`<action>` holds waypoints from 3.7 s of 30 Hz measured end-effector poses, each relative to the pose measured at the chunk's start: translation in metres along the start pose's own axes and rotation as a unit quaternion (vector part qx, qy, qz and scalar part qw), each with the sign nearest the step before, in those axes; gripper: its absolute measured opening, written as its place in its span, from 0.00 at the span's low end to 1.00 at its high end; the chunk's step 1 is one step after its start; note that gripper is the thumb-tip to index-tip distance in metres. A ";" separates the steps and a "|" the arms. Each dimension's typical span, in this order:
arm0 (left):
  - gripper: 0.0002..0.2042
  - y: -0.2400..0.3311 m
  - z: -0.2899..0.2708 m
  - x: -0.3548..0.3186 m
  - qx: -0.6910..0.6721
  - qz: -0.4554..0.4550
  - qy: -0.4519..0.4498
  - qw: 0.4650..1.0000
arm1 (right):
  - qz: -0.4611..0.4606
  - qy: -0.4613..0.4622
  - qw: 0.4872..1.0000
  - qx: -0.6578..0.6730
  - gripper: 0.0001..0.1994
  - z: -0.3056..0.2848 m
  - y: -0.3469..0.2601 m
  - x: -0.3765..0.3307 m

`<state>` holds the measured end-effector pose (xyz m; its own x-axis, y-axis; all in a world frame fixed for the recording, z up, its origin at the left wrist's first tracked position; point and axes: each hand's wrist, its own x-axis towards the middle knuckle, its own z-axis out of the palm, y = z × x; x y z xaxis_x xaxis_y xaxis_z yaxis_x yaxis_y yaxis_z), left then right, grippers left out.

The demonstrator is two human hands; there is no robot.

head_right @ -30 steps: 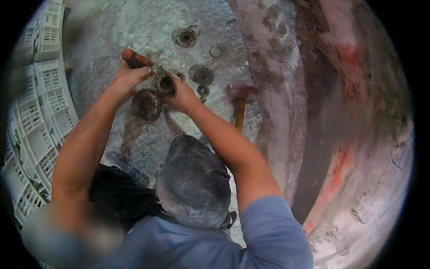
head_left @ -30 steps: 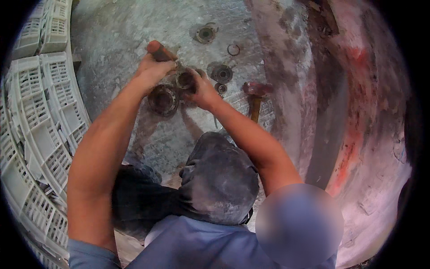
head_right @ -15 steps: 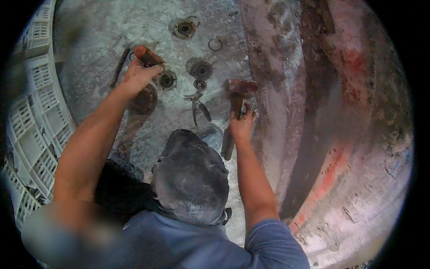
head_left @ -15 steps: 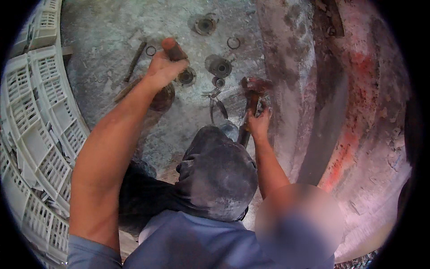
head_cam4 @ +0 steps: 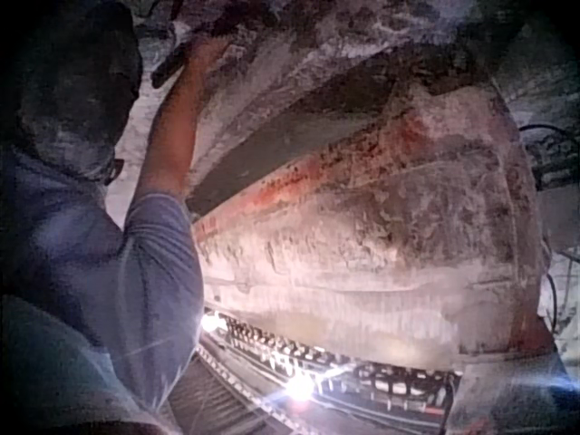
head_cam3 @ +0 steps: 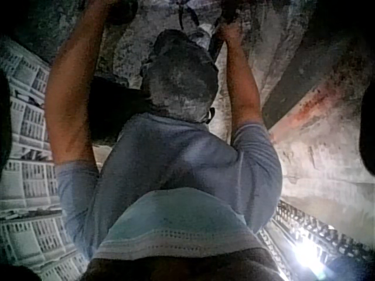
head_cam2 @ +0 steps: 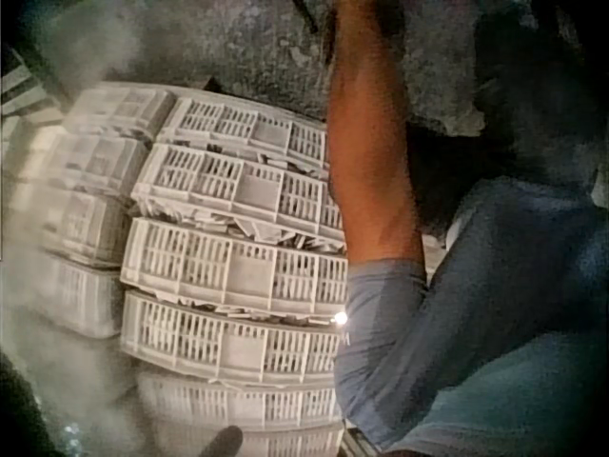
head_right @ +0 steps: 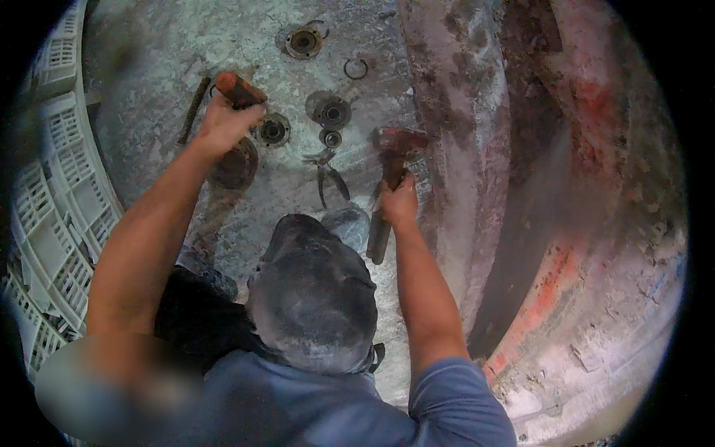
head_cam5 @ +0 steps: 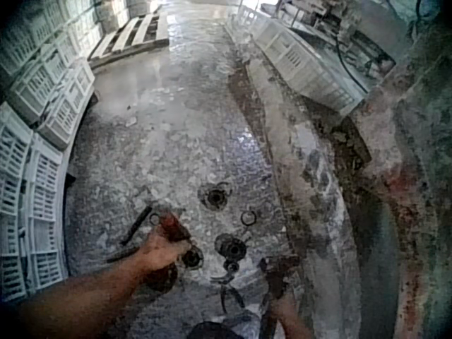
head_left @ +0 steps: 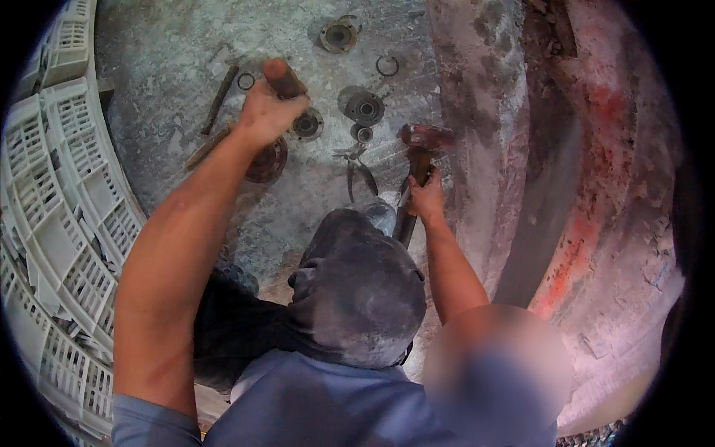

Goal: The person sits on the floor and uses pliers and a hammer to remove and adjust components from cylindrical metal parts. The person repeatedly uses pliers to grip and pull parts, and occasionally uses a hammer to tap components.

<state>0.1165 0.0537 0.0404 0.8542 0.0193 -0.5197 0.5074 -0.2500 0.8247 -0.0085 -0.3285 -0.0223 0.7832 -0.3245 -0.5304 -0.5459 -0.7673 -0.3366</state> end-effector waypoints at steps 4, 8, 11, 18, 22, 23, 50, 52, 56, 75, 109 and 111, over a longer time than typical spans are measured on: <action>0.13 -0.026 -0.006 0.012 0.037 -0.014 0.027 0.999 | -0.007 0.000 1.000 0.021 0.28 0.004 -0.005 0.000; 0.13 0.011 -0.004 -0.001 0.008 -0.014 0.018 1.000 | 0.011 0.004 1.000 0.003 0.29 -0.004 -0.008 -0.004; 0.14 0.018 -0.005 -0.007 0.011 -0.009 -0.013 1.000 | 0.011 0.000 1.000 0.004 0.30 -0.005 -0.009 -0.004; 0.16 0.017 -0.002 -0.008 0.087 0.066 0.017 0.994 | -0.099 0.050 0.992 -0.061 0.36 -0.028 -0.058 -0.014; 0.16 0.045 0.015 -0.032 0.382 0.197 -0.068 0.900 | -0.109 -0.120 0.903 0.399 0.31 -0.051 -0.151 -0.031; 0.15 0.048 0.022 -0.032 0.438 0.190 -0.156 0.865 | -0.072 -0.213 0.855 0.467 0.30 -0.065 -0.179 -0.037; 0.38 -0.048 0.043 -0.028 0.433 -0.025 -0.023 0.901 | -0.131 -0.343 0.922 0.127 0.30 -0.019 -0.156 -0.064; 0.34 -0.051 0.043 -0.029 0.425 0.023 0.015 0.905 | -0.150 -0.320 0.923 0.149 0.29 -0.011 -0.155 -0.067; 0.30 -0.052 0.045 -0.029 0.409 0.064 0.056 0.908 | -0.156 -0.273 0.936 0.161 0.29 0.005 -0.146 -0.070; 0.32 -0.045 0.053 -0.026 0.358 0.080 0.068 0.928 | -0.217 -0.212 0.950 0.071 0.31 -0.003 -0.167 -0.072; 0.35 -0.033 0.034 -0.015 0.405 -0.002 -0.050 0.913 | -0.277 -0.186 0.940 -0.072 0.22 -0.018 -0.155 -0.050; 0.35 -0.035 0.036 -0.018 0.395 0.003 -0.050 0.917 | -0.274 -0.163 0.942 -0.109 0.23 -0.020 -0.154 -0.056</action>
<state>0.0793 0.0270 0.0132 0.8212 -0.0636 -0.5671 0.2288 -0.8737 0.4293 0.0376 -0.2031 0.0745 0.7766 0.3123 -0.5471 0.0148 -0.8773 -0.4797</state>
